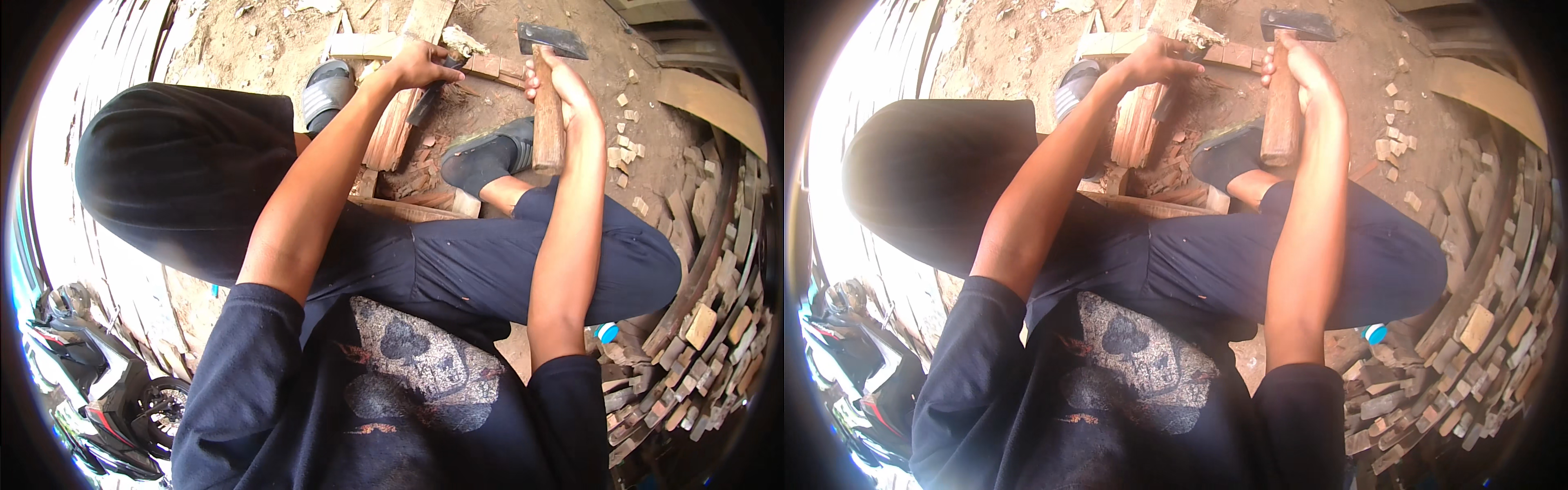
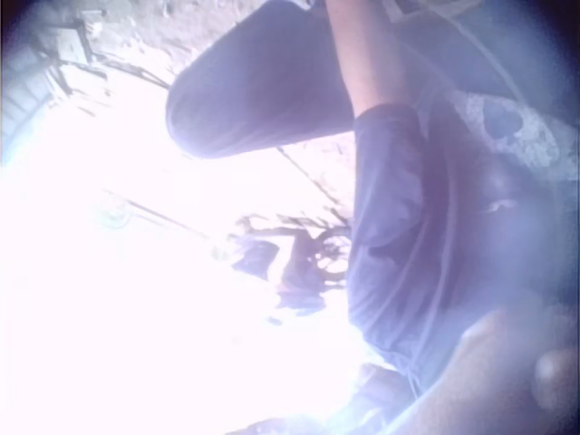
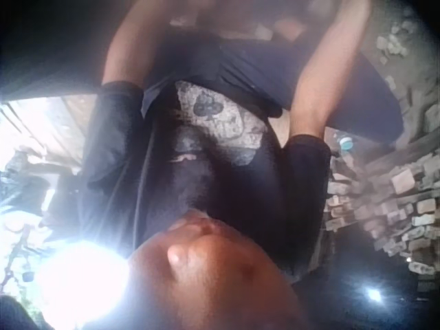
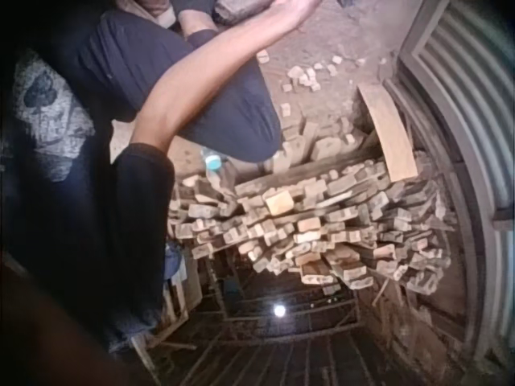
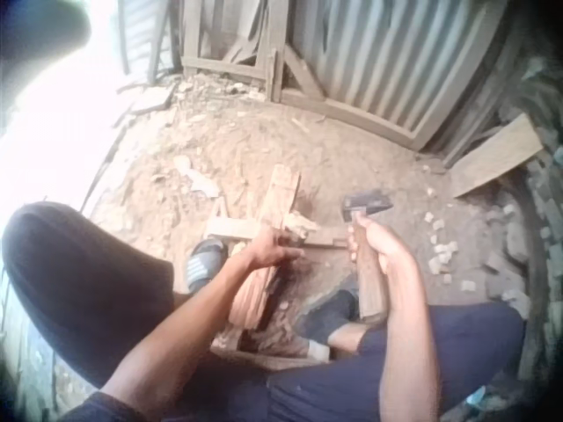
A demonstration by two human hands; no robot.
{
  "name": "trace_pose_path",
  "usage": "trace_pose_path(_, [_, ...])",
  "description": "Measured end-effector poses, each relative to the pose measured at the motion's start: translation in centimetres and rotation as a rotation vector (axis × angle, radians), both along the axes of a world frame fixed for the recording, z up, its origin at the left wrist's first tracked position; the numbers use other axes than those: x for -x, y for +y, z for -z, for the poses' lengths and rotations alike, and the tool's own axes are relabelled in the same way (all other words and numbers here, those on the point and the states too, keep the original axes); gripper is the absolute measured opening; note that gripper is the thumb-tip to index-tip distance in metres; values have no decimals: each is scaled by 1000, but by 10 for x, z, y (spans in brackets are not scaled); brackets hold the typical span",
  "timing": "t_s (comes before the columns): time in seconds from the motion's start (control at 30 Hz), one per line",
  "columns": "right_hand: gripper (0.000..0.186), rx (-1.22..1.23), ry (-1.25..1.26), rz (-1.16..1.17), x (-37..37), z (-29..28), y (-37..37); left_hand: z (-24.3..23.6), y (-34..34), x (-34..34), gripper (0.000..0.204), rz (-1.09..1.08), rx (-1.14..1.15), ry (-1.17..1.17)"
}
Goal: The person sits on the ground and uses a chisel and hammer to carve a piece of wood. They repeatedly strike the chisel to remove wood shavings and shape the wood.
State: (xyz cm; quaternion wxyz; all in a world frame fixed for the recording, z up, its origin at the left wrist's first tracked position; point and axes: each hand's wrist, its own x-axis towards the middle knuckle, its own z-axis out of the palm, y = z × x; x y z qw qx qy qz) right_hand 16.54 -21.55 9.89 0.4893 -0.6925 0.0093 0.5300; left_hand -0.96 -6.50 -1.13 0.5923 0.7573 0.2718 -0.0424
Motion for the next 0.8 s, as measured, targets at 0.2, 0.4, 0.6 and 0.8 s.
trace_pose_path(0.2, [29, -58, -215, -163, 16, -45, 8, 5, 4, -1, 65, 22, -11, 31])
trace_pose_path(0.4, [29, 59, -254, -420, 33, -64, 18, 9, 9, -6, 60, 23, 22, 39])
trace_pose_path(0.6, [27, 25, -244, -435, 35, -47, 16, -10, 6, -5, 40, 60, 10, 11])
trace_pose_path(0.8, [28, -69, -334, -274, 31, -45, 22, 0, -1, -9, 35, 29, -88, -6])
